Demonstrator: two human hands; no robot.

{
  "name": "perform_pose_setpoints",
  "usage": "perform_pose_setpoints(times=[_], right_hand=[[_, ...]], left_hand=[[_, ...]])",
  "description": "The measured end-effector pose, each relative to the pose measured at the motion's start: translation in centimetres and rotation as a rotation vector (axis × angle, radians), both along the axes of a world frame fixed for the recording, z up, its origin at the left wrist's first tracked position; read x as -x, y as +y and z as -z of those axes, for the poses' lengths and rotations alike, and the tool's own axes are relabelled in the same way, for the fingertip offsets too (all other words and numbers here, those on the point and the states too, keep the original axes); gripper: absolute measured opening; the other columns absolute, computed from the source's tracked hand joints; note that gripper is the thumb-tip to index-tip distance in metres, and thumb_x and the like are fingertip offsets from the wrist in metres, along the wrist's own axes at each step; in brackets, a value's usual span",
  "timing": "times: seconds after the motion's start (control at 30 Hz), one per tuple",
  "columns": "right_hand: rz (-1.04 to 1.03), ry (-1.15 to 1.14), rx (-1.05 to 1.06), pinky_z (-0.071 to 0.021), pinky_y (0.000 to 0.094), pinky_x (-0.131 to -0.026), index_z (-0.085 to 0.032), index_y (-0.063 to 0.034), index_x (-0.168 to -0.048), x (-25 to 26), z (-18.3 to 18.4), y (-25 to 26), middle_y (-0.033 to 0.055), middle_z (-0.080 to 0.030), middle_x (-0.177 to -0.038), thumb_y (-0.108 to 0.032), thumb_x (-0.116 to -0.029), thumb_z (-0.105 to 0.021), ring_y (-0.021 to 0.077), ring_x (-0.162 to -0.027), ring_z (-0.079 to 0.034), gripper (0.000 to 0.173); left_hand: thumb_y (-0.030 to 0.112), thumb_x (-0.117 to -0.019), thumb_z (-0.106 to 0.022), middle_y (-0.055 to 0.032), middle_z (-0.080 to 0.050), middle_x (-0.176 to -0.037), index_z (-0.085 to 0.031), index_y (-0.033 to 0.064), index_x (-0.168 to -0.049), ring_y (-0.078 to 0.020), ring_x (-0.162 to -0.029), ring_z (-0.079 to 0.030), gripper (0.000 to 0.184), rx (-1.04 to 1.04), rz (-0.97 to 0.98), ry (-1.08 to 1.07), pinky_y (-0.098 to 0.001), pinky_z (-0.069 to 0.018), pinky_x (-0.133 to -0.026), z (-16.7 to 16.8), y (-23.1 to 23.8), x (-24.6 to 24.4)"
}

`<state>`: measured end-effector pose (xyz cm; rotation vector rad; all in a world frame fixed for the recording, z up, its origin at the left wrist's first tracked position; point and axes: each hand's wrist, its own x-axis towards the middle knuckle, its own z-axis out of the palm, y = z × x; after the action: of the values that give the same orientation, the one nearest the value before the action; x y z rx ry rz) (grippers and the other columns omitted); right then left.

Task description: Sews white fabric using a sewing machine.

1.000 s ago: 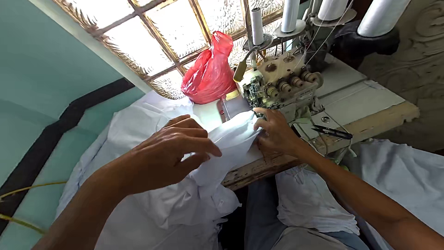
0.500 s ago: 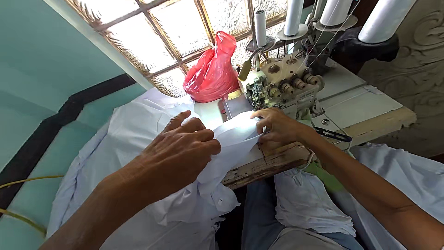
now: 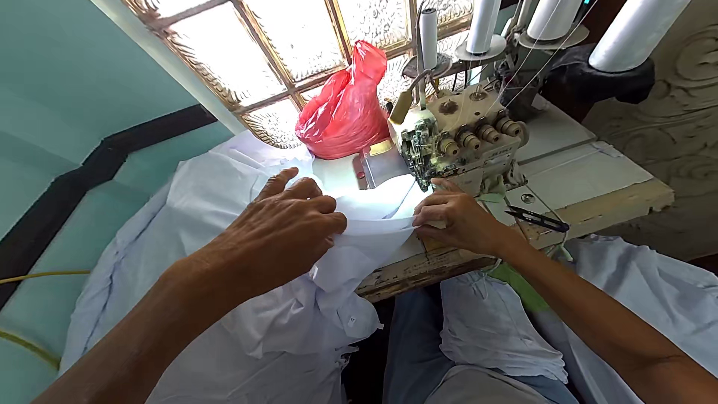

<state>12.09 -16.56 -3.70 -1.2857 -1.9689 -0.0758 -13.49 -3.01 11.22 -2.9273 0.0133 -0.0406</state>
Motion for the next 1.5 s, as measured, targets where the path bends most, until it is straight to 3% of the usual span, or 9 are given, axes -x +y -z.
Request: perform_pose_setpoints(times=[0.13,0.23,0.33,0.43,0.63,0.87,1.03,1.3,1.5], right_hand=[[-0.064,0.171,0.028,-0.0476,0.0432,-0.108,-0.075,-0.0029,-0.088,-0.6,0.4,0.2,0.0057,-0.074,-0.086,-0.011,-0.0896,-0.072,0.0164,-0.087,-0.072,0.009],[-0.111,0.299,0.078,-0.0554,0.0241,-0.079,-0.071,-0.0004,-0.089,-0.8,0.5,0.2,0.0077,-0.072,-0.087,-0.008,-0.0923,-0.069,0.0107,-0.083,-0.068,0.009],[-0.119,0.332,0.139,-0.0575,0.0247,-0.077,-0.067,0.0015,-0.106,-0.5,0.4,-0.2,0.008,-0.071,-0.089,-0.004,-0.0947,-0.065,0.0102,-0.082,-0.069,0.013],[-0.101,0.267,0.129,-0.0557,0.029,-0.069,-0.065,0.0021,-0.127,-0.2,0.6,-0.4,0.0087,-0.068,-0.086,-0.007,-0.0935,-0.063,0.0137,-0.073,-0.064,0.035],[-0.023,0.198,0.017,-0.0506,0.0198,-0.07,-0.076,0.0003,-0.097,0.0,1.3,-1.2,0.0067,-0.064,-0.083,-0.011,-0.0987,-0.059,0.0116,-0.076,-0.061,0.02],[0.049,0.159,0.213,-0.0488,0.0513,-0.098,-0.073,0.0031,-0.104,0.0,3.7,-3.3,0.0156,-0.075,-0.095,-0.003,-0.1004,-0.052,0.0297,-0.093,-0.072,0.022],[0.116,0.166,0.064,-0.0526,0.0406,-0.098,-0.075,0.002,-0.103,-0.5,4.6,-2.1,0.0139,-0.076,-0.097,-0.005,-0.099,-0.054,0.0274,-0.098,-0.072,0.022],[0.186,0.094,-0.031,-0.0571,0.0384,-0.093,-0.077,-0.0009,-0.103,-0.1,4.6,-2.2,0.0129,-0.077,-0.099,-0.008,-0.0993,-0.056,0.0274,-0.097,-0.075,0.021],[0.182,0.065,-0.07,-0.0572,0.0374,-0.092,-0.076,-0.0009,-0.104,-0.2,4.7,-2.6,0.0132,-0.077,-0.098,-0.007,-0.0995,-0.054,0.0268,-0.096,-0.075,0.023]], left_hand=[[0.033,-0.0921,-0.059,-0.007,-0.069,-0.095,-0.074,0.0126,-0.088,-0.0342,-0.105,-0.065,0.025,0.039,-0.015,-0.045,-0.0649,-0.0426,-0.099,-0.1,1.5,0.3],[0.031,-0.0972,-0.049,-0.003,-0.071,-0.096,-0.074,0.0122,-0.092,-0.0259,-0.106,-0.066,0.031,0.169,0.019,-0.123,-0.0535,-0.0453,-0.097,0.1,2.7,0.6],[0.022,-0.0993,-0.047,0.0013,-0.067,-0.084,-0.071,0.0107,-0.092,-0.0165,-0.09,-0.063,0.028,0.236,-0.002,-0.199,-0.0445,-0.0444,-0.09,0.4,2.6,0.2],[0.018,-0.0993,-0.045,-0.0025,-0.063,-0.075,-0.069,0.0074,-0.09,-0.0206,-0.08,-0.06,0.028,0.176,-0.002,-0.272,-0.0455,-0.0427,-0.085,1.3,2.2,-0.7],[0.011,-0.0973,-0.046,-0.0067,-0.061,-0.068,-0.07,0.0053,-0.092,-0.0258,-0.07,-0.056,0.026,0.079,0.044,-0.342,-0.0478,-0.0406,-0.083,2.5,1.6,-2.7],[0.029,-0.0981,-0.053,-0.0014,-0.062,-0.074,-0.075,0.0107,-0.094,-0.0239,-0.076,-0.058,0.029,0.122,0.073,-0.181,-0.0487,-0.0424,-0.081,3.5,3.2,-3.7],[0.017,-0.1005,-0.048,-0.011,-0.063,-0.08,-0.069,0.0031,-0.086,-0.0345,-0.087,-0.062,0.029,0.061,0.039,-0.215,-0.0553,-0.0437,-0.088,3.0,2.6,-5.1],[0.029,-0.0948,-0.061,-0.0048,-0.054,-0.059,-0.06,0.0075,-0.065,-0.0275,-0.068,-0.059,0.037,0.079,0.058,-0.314,-0.0504,-0.0435,-0.085,5.2,-0.9,-7.3],[0.023,-0.0959,-0.06,-0.005,-0.058,-0.067,-0.067,0.0073,-0.075,-0.0258,-0.073,-0.06,0.027,0.199,0.075,-0.338,-0.0476,-0.0447,-0.088,8.6,-2.3,-8.6]])
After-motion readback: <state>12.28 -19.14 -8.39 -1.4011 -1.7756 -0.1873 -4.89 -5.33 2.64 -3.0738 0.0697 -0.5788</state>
